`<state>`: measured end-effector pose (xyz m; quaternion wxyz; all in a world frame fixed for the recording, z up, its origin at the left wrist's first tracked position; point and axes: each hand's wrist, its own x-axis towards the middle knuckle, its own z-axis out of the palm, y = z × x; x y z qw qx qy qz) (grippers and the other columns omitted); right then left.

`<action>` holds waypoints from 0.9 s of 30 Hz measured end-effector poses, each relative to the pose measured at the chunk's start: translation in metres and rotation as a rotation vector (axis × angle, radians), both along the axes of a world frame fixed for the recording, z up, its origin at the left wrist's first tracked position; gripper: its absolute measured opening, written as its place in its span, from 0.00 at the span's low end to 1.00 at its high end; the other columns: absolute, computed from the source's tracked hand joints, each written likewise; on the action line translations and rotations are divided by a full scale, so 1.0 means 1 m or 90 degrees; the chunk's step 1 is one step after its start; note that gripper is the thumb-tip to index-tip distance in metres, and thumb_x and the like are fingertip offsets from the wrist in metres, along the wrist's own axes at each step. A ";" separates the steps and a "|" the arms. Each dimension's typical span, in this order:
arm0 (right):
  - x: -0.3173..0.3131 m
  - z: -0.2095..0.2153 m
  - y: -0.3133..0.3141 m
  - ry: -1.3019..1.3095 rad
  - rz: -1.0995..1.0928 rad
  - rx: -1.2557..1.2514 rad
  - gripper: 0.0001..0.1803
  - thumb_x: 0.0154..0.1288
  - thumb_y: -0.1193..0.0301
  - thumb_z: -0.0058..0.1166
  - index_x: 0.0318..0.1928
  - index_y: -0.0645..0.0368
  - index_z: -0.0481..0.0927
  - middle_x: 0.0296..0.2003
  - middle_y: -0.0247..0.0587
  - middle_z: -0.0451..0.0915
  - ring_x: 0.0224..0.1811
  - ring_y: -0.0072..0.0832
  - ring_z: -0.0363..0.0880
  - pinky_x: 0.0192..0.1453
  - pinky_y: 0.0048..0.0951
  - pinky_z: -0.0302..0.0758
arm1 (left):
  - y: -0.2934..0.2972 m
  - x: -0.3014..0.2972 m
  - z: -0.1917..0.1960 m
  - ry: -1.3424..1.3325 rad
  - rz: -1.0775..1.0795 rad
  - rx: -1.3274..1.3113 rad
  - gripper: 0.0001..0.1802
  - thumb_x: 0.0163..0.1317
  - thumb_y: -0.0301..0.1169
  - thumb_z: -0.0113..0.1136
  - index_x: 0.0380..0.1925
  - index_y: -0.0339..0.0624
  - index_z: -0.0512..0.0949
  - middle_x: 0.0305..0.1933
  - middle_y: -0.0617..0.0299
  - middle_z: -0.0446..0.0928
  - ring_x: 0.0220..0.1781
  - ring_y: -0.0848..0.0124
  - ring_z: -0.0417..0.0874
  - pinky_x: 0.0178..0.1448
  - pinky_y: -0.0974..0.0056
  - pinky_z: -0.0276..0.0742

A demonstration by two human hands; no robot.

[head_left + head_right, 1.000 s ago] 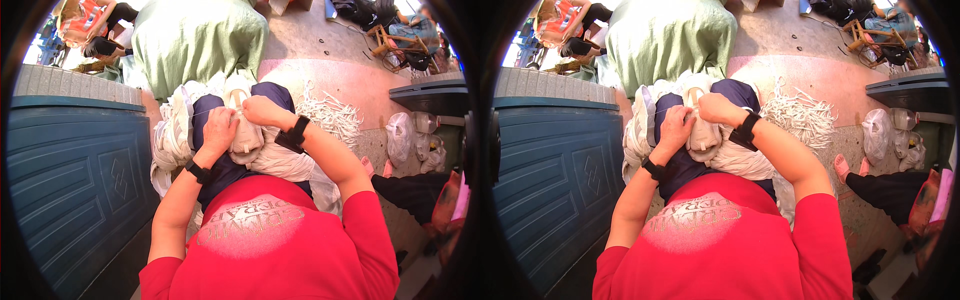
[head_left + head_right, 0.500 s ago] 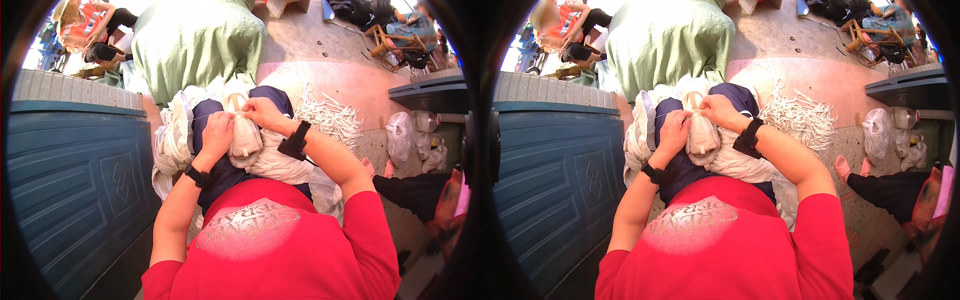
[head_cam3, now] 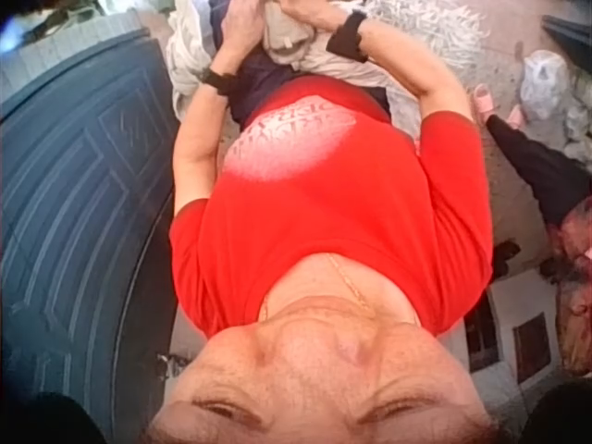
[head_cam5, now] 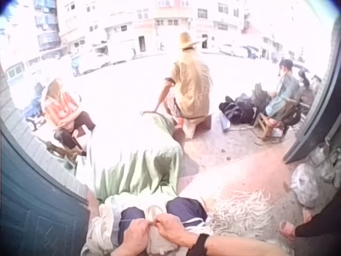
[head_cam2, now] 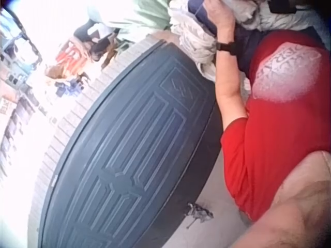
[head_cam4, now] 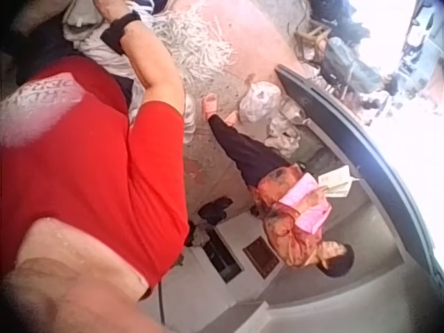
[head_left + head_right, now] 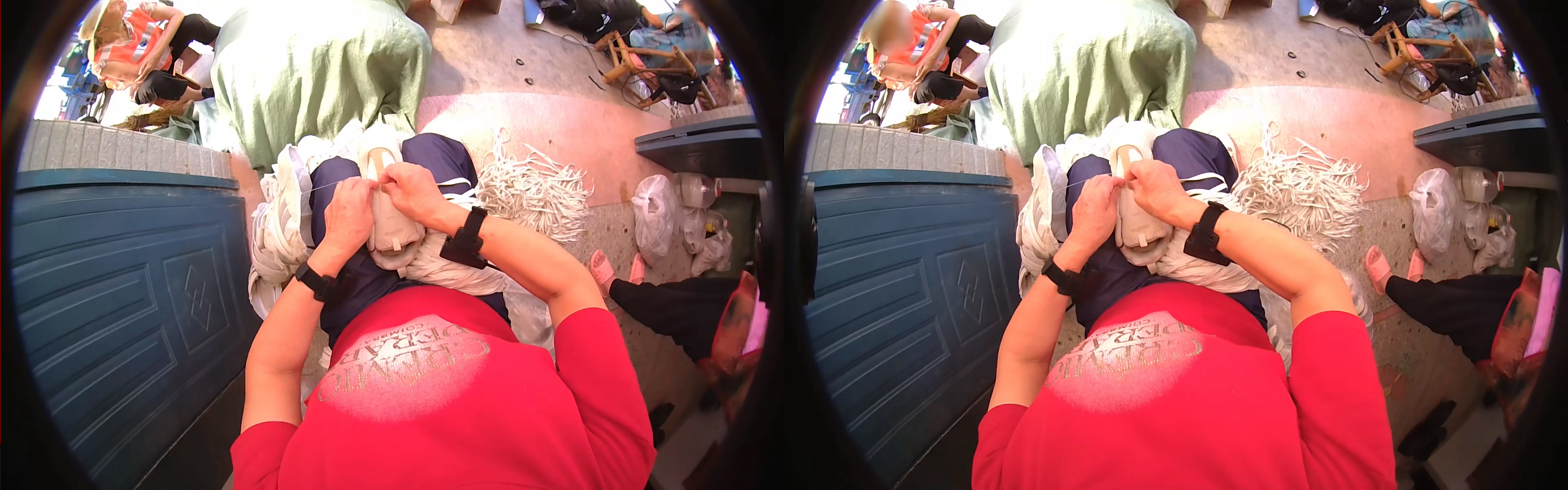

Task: Tie laces on manufactured white shoes.

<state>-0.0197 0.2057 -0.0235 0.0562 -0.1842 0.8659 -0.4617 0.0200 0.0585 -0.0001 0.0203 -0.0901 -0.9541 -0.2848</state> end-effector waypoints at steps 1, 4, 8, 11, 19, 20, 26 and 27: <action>0.002 -0.002 -0.002 -0.001 -0.001 -0.001 0.06 0.53 0.72 0.51 0.28 0.62 0.78 0.28 0.50 0.77 0.33 0.45 0.76 0.36 0.38 0.71 | 0.000 0.000 0.000 -0.001 -0.001 -0.001 0.07 0.57 0.27 0.49 0.34 0.41 0.75 0.36 0.57 0.74 0.42 0.59 0.74 0.45 0.60 0.70; 0.002 0.003 -0.006 0.054 -0.013 0.048 0.08 0.56 0.72 0.47 0.34 0.61 0.77 0.29 0.50 0.77 0.35 0.45 0.76 0.38 0.39 0.71 | 0.001 -0.007 0.007 0.005 -0.011 -0.012 0.06 0.56 0.29 0.51 0.32 0.40 0.75 0.36 0.55 0.74 0.42 0.58 0.74 0.44 0.60 0.69; -0.001 0.016 -0.001 -0.053 0.009 0.120 0.11 0.56 0.73 0.44 0.39 0.60 0.74 0.31 0.52 0.77 0.39 0.45 0.76 0.43 0.42 0.71 | 0.000 -0.031 0.011 -0.215 -0.046 -0.072 0.09 0.54 0.33 0.55 0.28 0.39 0.74 0.34 0.51 0.74 0.37 0.54 0.75 0.39 0.56 0.70; -0.006 0.026 0.009 -0.066 0.048 0.155 0.15 0.56 0.70 0.46 0.44 0.58 0.74 0.34 0.51 0.78 0.41 0.44 0.76 0.43 0.41 0.71 | -0.008 -0.037 0.008 -0.275 -0.097 -0.084 0.11 0.53 0.35 0.55 0.26 0.37 0.73 0.32 0.48 0.74 0.34 0.50 0.76 0.34 0.51 0.69; -0.028 0.090 0.164 -0.353 -0.010 0.027 0.11 0.51 0.64 0.57 0.30 0.59 0.81 0.20 0.27 0.74 0.21 0.12 0.67 0.23 0.16 0.63 | -0.286 -0.030 0.159 0.110 0.215 -0.785 0.12 0.59 0.35 0.44 0.25 0.43 0.74 0.29 0.52 0.73 0.34 0.60 0.75 0.33 0.59 0.71; -0.025 0.096 0.195 -0.376 -0.070 -0.011 0.11 0.52 0.64 0.58 0.30 0.59 0.81 0.19 0.27 0.74 0.20 0.13 0.67 0.23 0.17 0.64 | -0.294 -0.015 0.195 0.156 0.410 -0.572 0.18 0.61 0.40 0.42 0.25 0.39 0.74 0.31 0.49 0.72 0.38 0.55 0.74 0.39 0.54 0.69; -0.018 0.134 0.363 -0.219 -0.255 -0.752 0.07 0.61 0.72 0.49 0.40 0.60 0.74 0.16 0.22 0.59 0.16 0.15 0.56 0.22 0.17 0.57 | -0.600 0.194 0.347 0.350 0.779 -0.348 0.19 0.59 0.40 0.46 0.30 0.34 0.78 0.32 0.47 0.78 0.33 0.52 0.78 0.34 0.55 0.71; -0.023 0.140 0.388 -0.233 -0.246 -0.852 0.04 0.64 0.73 0.45 0.34 0.59 0.72 0.14 0.23 0.56 0.16 0.15 0.54 0.22 0.17 0.56 | -0.623 0.229 0.376 0.390 0.858 -0.076 0.18 0.58 0.39 0.49 0.29 0.32 0.79 0.32 0.53 0.80 0.32 0.59 0.81 0.34 0.60 0.75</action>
